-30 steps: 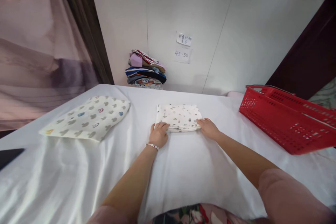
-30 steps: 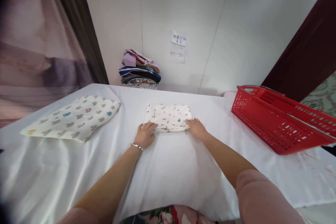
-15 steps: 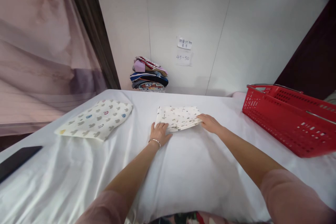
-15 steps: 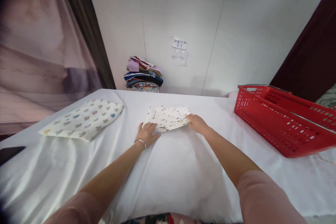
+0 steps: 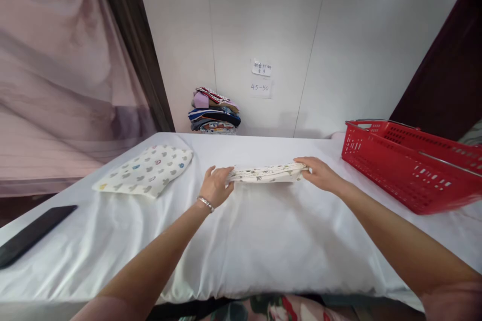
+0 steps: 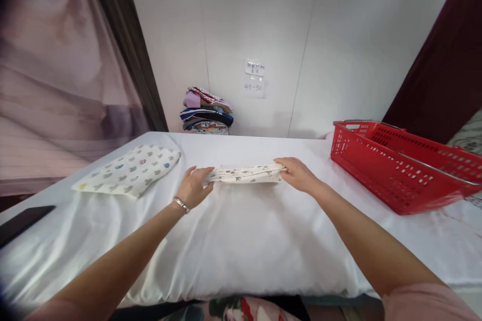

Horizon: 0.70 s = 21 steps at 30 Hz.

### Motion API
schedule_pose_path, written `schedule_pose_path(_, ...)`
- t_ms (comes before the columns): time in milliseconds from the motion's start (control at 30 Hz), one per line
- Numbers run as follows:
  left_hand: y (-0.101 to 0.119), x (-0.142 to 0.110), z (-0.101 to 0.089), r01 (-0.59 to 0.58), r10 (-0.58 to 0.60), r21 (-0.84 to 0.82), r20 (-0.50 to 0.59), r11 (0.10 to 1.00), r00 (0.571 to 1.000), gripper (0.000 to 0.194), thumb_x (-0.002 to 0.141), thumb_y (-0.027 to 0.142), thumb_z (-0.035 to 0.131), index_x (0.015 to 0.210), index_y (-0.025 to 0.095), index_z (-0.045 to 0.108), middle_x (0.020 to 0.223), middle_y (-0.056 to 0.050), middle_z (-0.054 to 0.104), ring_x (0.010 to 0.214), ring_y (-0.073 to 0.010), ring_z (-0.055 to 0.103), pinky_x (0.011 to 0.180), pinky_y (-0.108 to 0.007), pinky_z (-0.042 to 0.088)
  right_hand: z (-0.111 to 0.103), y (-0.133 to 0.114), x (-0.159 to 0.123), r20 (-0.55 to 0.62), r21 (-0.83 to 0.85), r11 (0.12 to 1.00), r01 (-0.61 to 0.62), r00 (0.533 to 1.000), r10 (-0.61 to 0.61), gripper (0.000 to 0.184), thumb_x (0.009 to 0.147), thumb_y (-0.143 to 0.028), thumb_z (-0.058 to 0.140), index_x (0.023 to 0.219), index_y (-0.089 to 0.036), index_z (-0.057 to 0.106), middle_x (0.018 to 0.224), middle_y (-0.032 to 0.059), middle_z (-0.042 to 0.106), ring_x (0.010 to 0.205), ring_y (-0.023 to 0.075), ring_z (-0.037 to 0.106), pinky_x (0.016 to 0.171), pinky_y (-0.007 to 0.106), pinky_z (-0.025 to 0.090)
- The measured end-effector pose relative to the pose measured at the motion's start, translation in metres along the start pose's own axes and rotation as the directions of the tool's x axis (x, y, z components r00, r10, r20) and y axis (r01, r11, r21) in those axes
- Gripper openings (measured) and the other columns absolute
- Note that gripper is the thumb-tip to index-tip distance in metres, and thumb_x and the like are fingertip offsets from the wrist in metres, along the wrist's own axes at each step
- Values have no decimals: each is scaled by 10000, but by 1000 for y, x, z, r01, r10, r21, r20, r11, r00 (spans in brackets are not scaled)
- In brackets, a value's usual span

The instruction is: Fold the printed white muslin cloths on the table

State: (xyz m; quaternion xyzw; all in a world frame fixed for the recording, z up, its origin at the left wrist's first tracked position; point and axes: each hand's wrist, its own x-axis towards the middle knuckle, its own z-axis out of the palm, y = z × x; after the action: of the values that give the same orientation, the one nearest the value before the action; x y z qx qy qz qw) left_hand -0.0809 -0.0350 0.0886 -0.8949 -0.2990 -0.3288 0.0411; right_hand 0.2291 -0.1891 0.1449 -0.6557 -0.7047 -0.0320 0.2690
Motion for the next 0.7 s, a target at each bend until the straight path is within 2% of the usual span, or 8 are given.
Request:
schedule_pose_path(100, 7, 16, -40, 52, -64, -152, -77, 987, 995, 420, 734, 282, 519, 1143, 193, 489, 1086, -62, 596, 974, -217, 549, 962, -386, 321, -31, -11, -2, -90, 199, 979, -44, 994, 63, 450, 713, -172, 483, 1156, -242, 523, 1099, 20, 588, 995, 198, 535, 868, 342, 415)
schedule_pose_path(200, 11, 35, -74, 175, -208, -370, -51, 912, 977, 474, 730, 343, 545, 1184, 235, 459, 1071, -29, 585, 893, -183, 571, 798, -301, 437, -57, -21, 4, -128, 447, 891, -78, 980, 150, 471, 714, -223, 532, 1183, -250, 496, 1056, 18, 592, 931, 182, 557, 819, 329, 439)
schedule_pose_path(267, 10, 46, -85, 238, -261, -506, 25, 829, 965, 487, 724, 378, 557, 1181, 241, 462, 1020, -19, 590, 809, -157, 580, 708, -270, 457, -64, -22, 10, -123, 601, 794, -95, 970, 209, 500, 706, -250, 562, 1199, -253, 478, 1037, 22, 593, 900, 171, 564, 788, 313, 448)
schedule_pose_path(333, 3, 54, -82, 306, -282, -618, 139, 724, 949, 485, 705, 407, 577, 1147, 227, 491, 976, -21, 595, 758, -146, 582, 665, -263, 463, -59, -16, 18, -90, 696, 703, -147, 953, 288, 522, 689, -270, 586, 1199, -251, 477, 981, 21, 604, 841, 156, 573, 732, 288, 456)
schedule_pose_path(400, -7, 58, -62, 403, -292, -686, 279, 606, 915, 485, 682, 417, 599, 1111, 209, 513, 950, -28, 601, 742, -145, 588, 652, -265, 474, -40, -3, 26, -24, 731, 635, -248, 921, 388, 528, 671, -288, 603, 1185, -234, 493, 885, 14, 611, 742, 142, 575, 647, 262, 455)
schedule_pose_path(500, -28, 59, -11, 567, -344, -666, 451, 485, 823, 478, 661, 368, 620, 1085, 172, 518, 936, -46, 615, 744, -149, 601, 644, -260, 490, 10, 22, 39, 142, 713, 520, -470, 823, 549, 515, 665, -285, 597, 1163, -190, 511, 750, 13, 613, 628, 133, 562, 550, 238, 433)
schedule_pose_path(600, -46, 55, 45, 697, -466, -510, 518, 505, 717, 389, 673, 289, 599, 1030, 143, 545, 895, -59, 642, 709, -147, 612, 614, -246, 488, 65, 46, 52, 233, 653, 440, -617, 716, 658, 459, 667, -255, 580, 1111, -145, 539, 675, 28, 621, 588, 142, 562, 514, 238, 426)
schedule_pose_path(700, -55, 49, 82, 732, -553, -401, 482, 551, 680, 299, 694, 261, 572, 974, 154, 569, 894, -61, 652, 761, -164, 614, 669, -267, 480, 103, 62, 60, 228, 630, 429, -648, 682, 695, 341, 707, -297, 554, 1011, -144, 581, 746, 46, 646, 640, 143, 575, 539, 229, 436)
